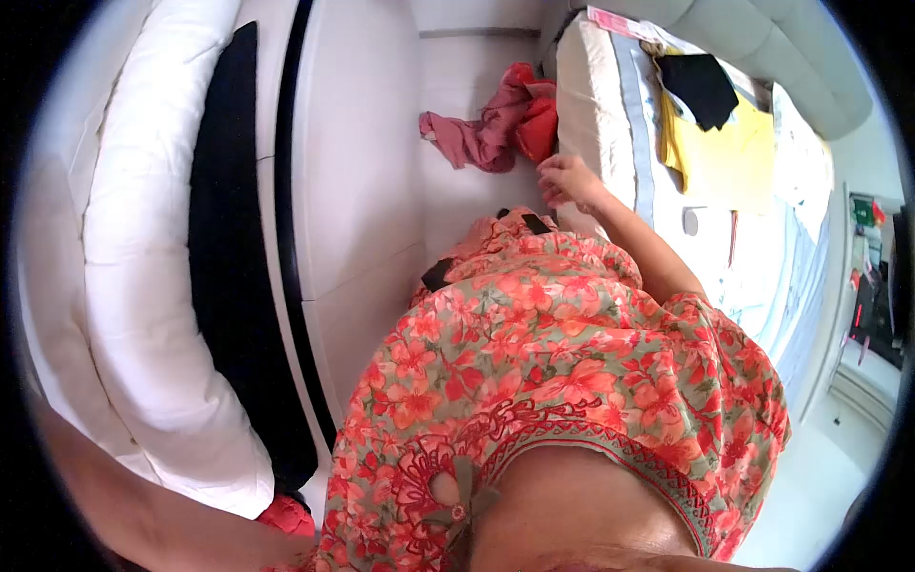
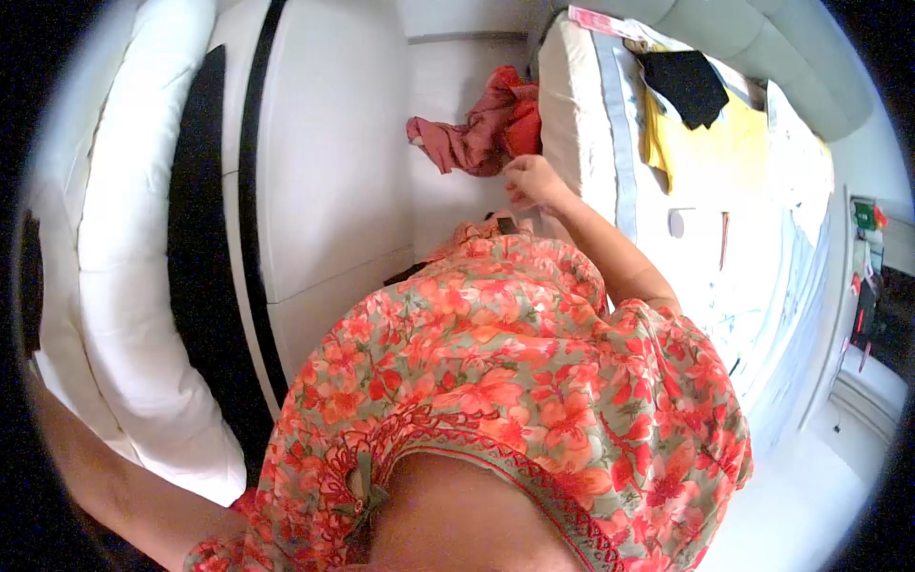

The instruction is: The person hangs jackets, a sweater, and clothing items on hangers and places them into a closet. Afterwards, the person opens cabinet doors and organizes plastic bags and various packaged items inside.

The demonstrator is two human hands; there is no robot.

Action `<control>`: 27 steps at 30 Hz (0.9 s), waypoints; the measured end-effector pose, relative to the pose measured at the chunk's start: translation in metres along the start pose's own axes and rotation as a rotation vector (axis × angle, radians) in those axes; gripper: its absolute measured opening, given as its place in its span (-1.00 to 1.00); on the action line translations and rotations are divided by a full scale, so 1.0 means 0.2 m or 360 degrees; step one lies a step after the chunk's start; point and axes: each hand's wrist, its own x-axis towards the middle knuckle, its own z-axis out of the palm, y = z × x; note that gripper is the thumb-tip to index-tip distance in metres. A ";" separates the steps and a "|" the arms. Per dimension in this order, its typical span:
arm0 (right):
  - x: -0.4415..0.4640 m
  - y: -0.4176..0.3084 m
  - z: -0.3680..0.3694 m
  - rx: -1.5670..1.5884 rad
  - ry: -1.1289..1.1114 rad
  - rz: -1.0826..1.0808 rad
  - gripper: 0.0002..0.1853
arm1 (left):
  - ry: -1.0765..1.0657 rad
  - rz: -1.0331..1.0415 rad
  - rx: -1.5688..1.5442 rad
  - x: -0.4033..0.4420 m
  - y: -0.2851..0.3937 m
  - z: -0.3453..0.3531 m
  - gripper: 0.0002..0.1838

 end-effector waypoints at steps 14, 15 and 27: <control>-0.19 0.46 0.39 -0.0715 0.0032 -0.0345 -0.77 | -0.0302 0.2484 -0.0617 -0.41 1.00 0.56 -0.73; -0.18 0.57 0.38 -0.0725 0.0086 -0.0429 -0.77 | -0.0160 0.2597 -0.0850 -0.46 1.13 0.73 -0.72; -0.32 0.30 0.68 0.0297 -0.0337 0.0164 -0.65 | -0.2681 0.0310 -0.1996 -1.17 1.48 2.07 -0.24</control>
